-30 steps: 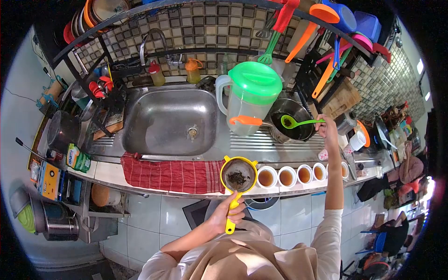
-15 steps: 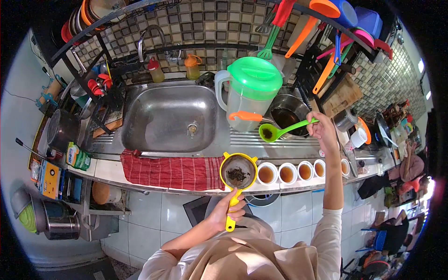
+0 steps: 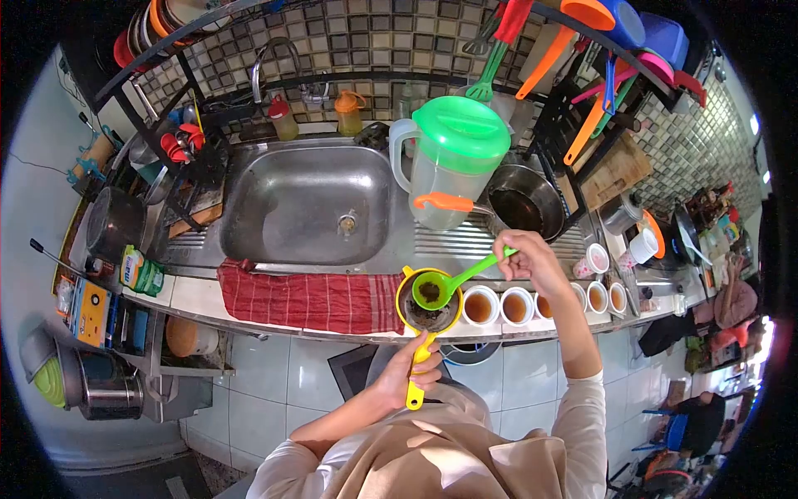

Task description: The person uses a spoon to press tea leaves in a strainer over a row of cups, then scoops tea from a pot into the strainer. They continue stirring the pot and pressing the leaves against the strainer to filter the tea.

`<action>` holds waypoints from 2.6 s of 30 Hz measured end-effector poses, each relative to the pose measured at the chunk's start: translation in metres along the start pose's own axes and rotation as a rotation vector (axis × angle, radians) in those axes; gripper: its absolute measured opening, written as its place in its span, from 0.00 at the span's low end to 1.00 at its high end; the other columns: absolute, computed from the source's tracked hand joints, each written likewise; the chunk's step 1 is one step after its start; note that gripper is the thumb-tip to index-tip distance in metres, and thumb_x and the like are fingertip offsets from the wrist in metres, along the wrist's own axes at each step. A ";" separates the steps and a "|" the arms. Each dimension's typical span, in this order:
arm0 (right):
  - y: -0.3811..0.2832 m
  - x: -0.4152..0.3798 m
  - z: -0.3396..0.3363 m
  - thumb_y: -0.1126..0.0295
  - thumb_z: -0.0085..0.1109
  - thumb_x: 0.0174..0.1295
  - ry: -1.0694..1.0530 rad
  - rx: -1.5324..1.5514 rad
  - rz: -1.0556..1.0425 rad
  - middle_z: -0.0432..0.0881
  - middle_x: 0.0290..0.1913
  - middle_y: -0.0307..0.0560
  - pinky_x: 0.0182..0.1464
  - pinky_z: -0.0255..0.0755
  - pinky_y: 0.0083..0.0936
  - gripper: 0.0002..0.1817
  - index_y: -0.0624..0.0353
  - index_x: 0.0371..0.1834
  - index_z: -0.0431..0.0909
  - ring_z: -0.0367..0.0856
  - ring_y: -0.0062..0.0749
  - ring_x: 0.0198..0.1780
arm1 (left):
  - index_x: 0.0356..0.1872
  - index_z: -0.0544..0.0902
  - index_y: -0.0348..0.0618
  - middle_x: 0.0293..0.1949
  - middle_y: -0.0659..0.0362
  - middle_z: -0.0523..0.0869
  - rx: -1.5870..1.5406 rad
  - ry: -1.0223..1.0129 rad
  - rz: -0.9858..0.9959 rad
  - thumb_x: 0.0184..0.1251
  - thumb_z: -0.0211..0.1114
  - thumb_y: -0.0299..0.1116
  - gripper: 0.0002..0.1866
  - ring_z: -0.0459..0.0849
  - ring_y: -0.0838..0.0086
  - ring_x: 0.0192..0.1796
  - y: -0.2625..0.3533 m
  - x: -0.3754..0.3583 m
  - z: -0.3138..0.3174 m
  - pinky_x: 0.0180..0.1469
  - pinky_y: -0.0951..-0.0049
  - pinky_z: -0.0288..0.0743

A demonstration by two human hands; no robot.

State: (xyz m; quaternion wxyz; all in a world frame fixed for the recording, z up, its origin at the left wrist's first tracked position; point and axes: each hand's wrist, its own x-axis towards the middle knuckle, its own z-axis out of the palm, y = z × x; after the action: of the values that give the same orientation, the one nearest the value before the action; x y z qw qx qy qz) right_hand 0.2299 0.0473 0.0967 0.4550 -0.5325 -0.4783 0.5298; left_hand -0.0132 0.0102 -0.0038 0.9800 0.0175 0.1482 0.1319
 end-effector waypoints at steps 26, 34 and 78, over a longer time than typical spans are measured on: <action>-0.004 -0.016 0.030 0.62 0.43 0.59 -0.278 -0.591 -0.327 0.69 0.13 0.44 0.21 0.61 0.22 0.15 0.61 0.22 0.70 0.67 0.30 0.15 | 0.26 0.66 0.51 0.11 0.71 0.57 0.005 0.010 0.003 0.63 0.45 0.49 0.15 0.54 0.85 0.11 -0.001 0.001 0.002 0.14 0.85 0.49; -0.007 -0.032 0.040 0.63 0.49 0.56 -0.299 -0.869 -0.543 0.72 0.19 0.47 0.22 0.63 0.32 0.10 0.57 0.25 0.73 0.72 0.38 0.20 | 0.26 0.66 0.51 0.11 0.71 0.57 -0.007 -0.001 0.005 0.64 0.44 0.49 0.15 0.54 0.86 0.11 -0.001 0.002 -0.001 0.14 0.85 0.49; 0.024 -0.088 0.031 0.70 0.49 0.30 -0.147 -1.027 -0.766 0.67 0.23 0.39 0.19 0.60 0.25 0.11 0.53 0.23 0.74 0.67 0.30 0.18 | 0.26 0.65 0.49 0.14 0.70 0.59 0.096 -0.043 0.138 0.63 0.47 0.40 0.09 0.55 0.86 0.14 -0.005 0.006 0.033 0.17 0.85 0.50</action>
State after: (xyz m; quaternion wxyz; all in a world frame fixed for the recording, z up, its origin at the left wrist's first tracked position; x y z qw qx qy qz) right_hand 0.2015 -0.0442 0.0833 0.2652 -0.4363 -0.8571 0.0683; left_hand 0.0033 0.0067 0.0255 0.9695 0.0773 0.1315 0.1916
